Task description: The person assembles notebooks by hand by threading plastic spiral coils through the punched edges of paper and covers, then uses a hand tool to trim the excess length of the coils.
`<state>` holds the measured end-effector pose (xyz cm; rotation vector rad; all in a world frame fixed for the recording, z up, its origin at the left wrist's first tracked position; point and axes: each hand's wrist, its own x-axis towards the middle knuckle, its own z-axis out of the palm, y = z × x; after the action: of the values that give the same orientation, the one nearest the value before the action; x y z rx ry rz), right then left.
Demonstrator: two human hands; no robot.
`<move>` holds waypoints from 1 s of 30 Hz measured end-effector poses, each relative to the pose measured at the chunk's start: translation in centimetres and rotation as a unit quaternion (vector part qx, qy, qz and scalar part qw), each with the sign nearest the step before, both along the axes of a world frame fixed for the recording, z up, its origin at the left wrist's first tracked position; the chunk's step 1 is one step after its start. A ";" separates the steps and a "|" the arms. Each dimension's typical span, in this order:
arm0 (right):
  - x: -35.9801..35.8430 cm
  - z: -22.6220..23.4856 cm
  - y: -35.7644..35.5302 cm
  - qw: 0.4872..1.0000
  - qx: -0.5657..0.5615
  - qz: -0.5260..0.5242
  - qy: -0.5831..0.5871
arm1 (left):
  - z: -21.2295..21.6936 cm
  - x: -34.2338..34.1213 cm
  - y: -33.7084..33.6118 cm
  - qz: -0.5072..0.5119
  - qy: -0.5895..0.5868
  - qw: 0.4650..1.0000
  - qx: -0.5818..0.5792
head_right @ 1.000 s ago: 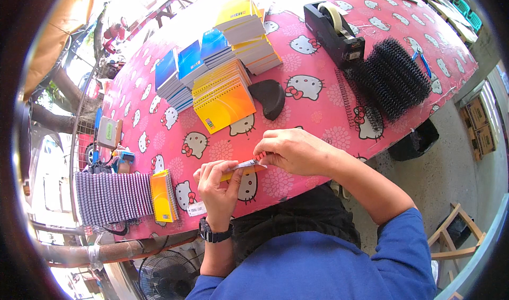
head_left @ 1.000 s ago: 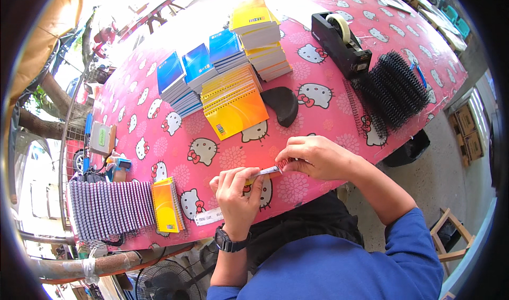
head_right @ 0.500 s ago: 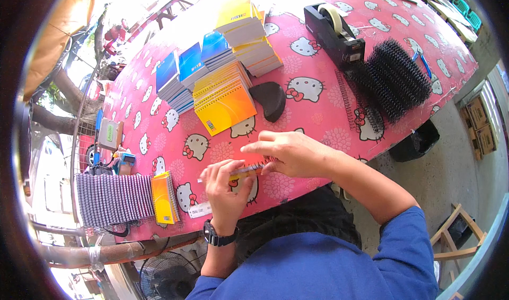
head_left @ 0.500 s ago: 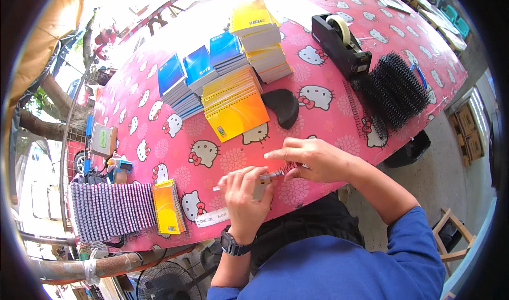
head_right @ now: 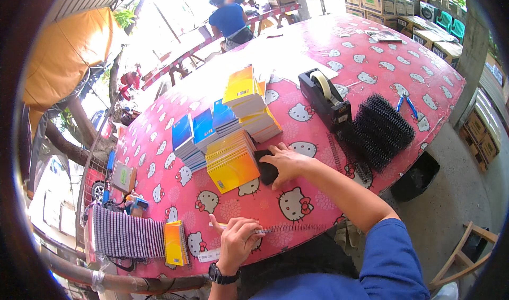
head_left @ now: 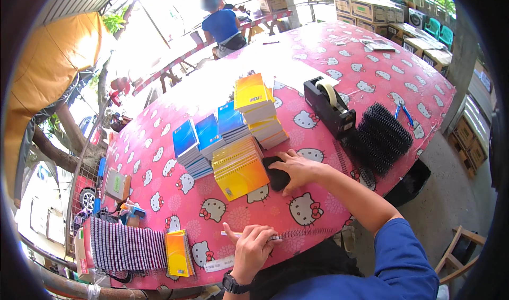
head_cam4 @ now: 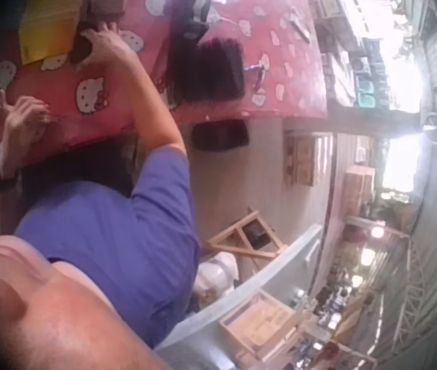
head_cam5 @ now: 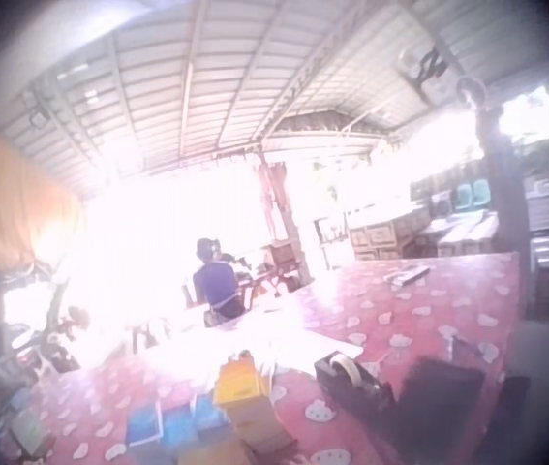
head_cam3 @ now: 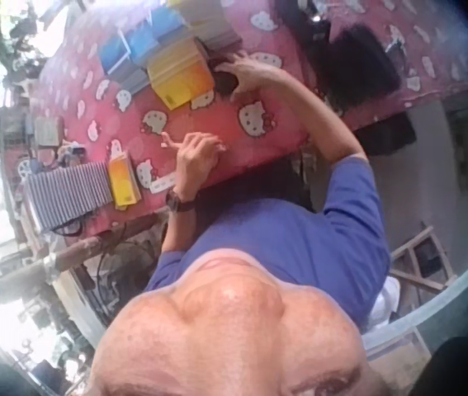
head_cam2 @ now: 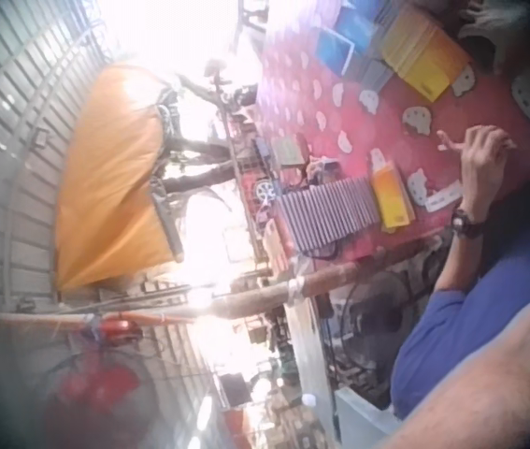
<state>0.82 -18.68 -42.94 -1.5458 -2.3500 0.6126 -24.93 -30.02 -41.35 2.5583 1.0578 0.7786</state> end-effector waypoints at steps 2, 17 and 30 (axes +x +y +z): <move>0.3 -0.3 0.2 1.000 -0.021 -0.004 -0.011 | -0.1 0.1 0.0 0.006 0.028 1.000 0.009; 0.1 -0.8 -2.4 0.997 0.072 0.024 -0.020 | -0.4 -1.3 0.5 -0.031 0.002 0.999 -0.040; -3.7 1.4 -8.1 0.950 -0.185 0.123 0.219 | -1.3 -3.3 1.6 0.026 -0.051 0.998 0.029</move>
<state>-2.87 -26.79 -41.53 -1.0876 -2.1704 1.3666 -28.22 -28.42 -42.65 2.5183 1.0888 0.9557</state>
